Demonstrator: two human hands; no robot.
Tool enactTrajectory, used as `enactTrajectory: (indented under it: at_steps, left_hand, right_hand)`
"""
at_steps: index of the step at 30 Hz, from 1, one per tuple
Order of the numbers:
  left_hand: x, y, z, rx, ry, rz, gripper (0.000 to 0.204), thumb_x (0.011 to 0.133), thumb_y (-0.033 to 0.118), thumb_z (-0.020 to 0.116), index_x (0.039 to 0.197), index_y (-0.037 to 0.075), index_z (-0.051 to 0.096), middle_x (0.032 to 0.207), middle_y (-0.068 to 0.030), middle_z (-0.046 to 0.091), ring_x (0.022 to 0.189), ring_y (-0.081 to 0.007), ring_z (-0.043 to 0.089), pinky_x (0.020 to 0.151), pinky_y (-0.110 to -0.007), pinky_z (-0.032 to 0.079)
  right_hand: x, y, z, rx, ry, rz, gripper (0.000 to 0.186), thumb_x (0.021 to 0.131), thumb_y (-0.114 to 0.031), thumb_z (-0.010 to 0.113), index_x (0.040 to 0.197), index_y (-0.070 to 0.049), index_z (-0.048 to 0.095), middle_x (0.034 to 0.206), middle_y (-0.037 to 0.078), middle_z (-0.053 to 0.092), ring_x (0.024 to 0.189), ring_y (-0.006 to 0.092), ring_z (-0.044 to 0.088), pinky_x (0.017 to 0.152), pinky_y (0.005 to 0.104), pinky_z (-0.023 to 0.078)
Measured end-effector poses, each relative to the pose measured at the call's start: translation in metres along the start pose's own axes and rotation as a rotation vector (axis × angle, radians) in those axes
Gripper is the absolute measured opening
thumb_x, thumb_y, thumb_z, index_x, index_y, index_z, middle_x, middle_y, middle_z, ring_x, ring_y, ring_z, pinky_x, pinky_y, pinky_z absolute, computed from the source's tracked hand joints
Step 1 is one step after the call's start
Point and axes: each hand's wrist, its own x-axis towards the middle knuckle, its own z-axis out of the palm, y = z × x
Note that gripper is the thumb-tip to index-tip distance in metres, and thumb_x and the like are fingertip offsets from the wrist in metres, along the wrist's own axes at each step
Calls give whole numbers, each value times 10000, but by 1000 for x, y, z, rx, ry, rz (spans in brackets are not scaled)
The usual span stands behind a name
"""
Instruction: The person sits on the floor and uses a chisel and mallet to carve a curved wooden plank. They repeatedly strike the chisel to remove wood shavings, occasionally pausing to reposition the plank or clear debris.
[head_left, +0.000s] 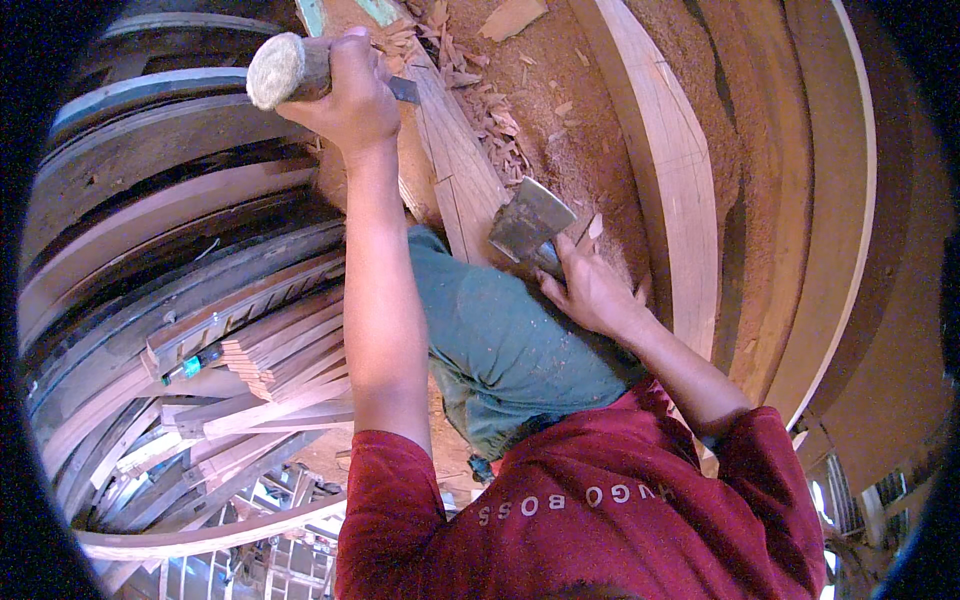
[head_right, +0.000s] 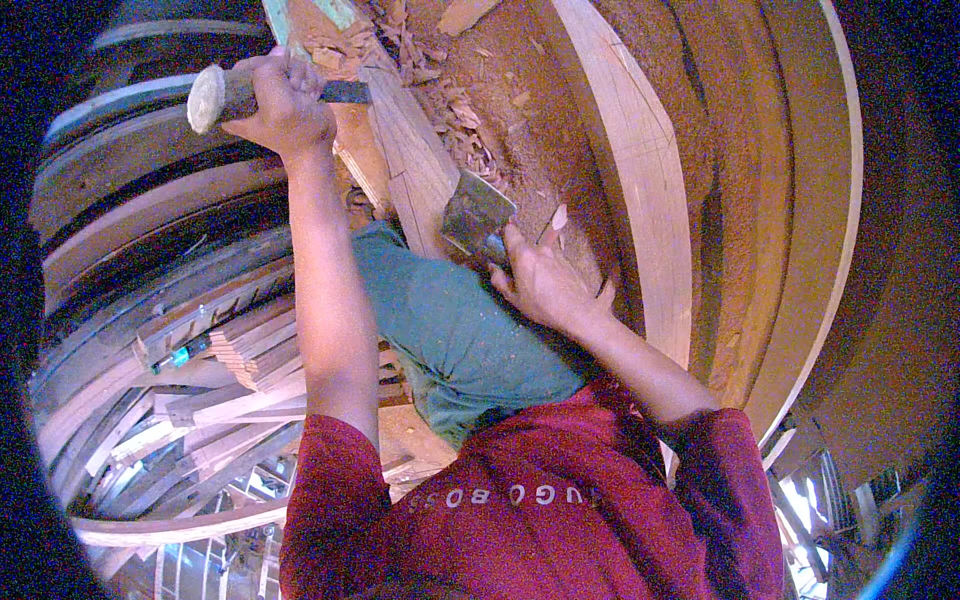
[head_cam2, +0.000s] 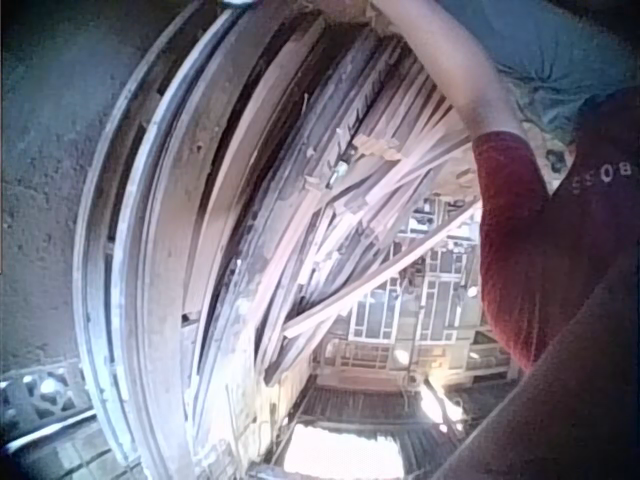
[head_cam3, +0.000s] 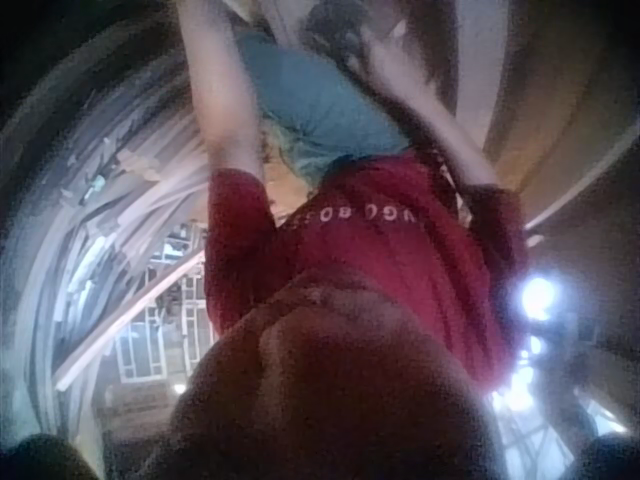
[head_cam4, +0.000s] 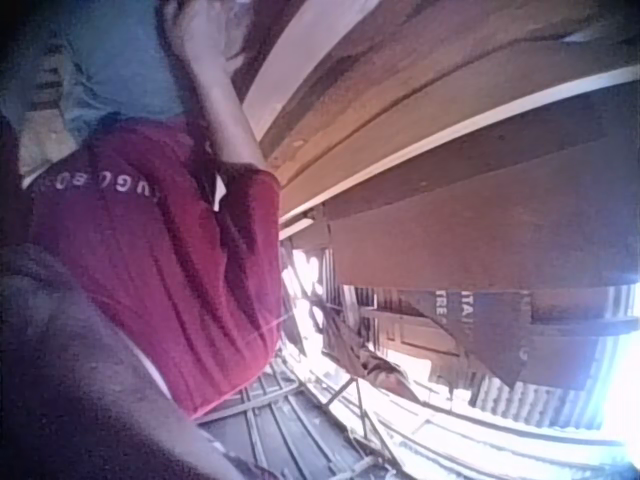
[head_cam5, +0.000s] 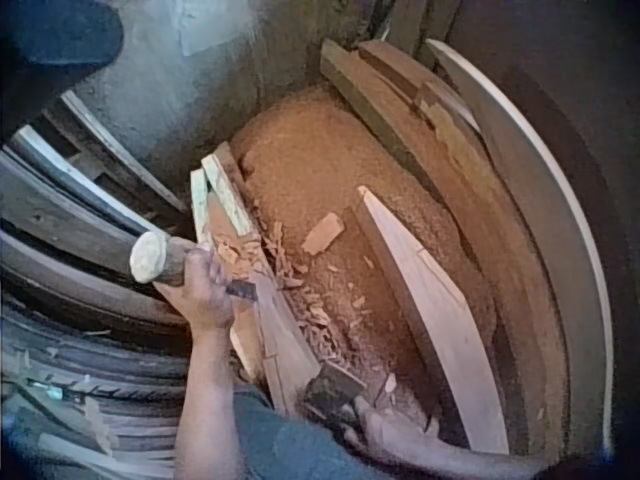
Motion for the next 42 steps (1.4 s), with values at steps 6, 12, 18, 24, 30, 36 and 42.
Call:
enactTrajectory:
  at_steps: [6,12,18,24,30,36,42]
  left_hand:
    - [6,-6,-3,23,4,-3,166,787,-13,636,814,51,485,581,-23,510,438,-96,483,378,-247,401]
    - [-8,4,-6,-72,-36,-31,209,799,-81,588,867,65,456,573,-21,464,425,-77,414,360,-247,362]
    - [0,-1,-3,-4,12,-5,141,793,-17,562,850,99,507,610,-31,466,405,-104,395,361,-250,317]
    - [-4,2,0,-38,-7,23,166,778,-56,629,863,18,508,614,-44,530,445,-94,470,393,-237,394]
    - [-5,-6,-10,-82,-53,15,163,796,-68,608,918,5,529,627,-48,541,451,-99,483,410,-231,405]
    - [3,-7,-10,-86,-86,34,178,806,-70,598,936,14,512,658,-59,554,455,-93,485,401,-233,410]
    - [6,-13,-14,-19,-71,40,187,811,-56,601,935,38,498,631,-31,516,447,-84,464,392,-230,388]
  right_hand:
    - [0,-4,-6,34,-57,74,443,901,-270,604,1157,47,430,993,466,524,850,551,602,839,547,497]
    - [1,-1,-2,7,-22,49,432,901,-277,604,1135,43,432,1017,472,512,865,554,600,820,556,505]
    - [1,-3,-7,31,-36,41,451,898,-274,608,1168,39,426,1041,469,501,896,564,588,830,552,504]
    - [1,2,-1,14,-6,27,444,894,-264,614,1154,41,425,1041,461,507,885,562,590,815,553,507]
    - [2,1,-4,61,-30,29,408,895,-260,612,1111,33,428,963,447,537,858,545,603,786,551,513]
    - [2,0,-5,94,-10,-18,439,892,-256,619,1127,50,409,932,434,556,846,538,611,808,552,505]
    - [2,-2,-8,73,-37,5,448,890,-253,619,1137,55,405,943,443,549,860,542,607,832,546,502]
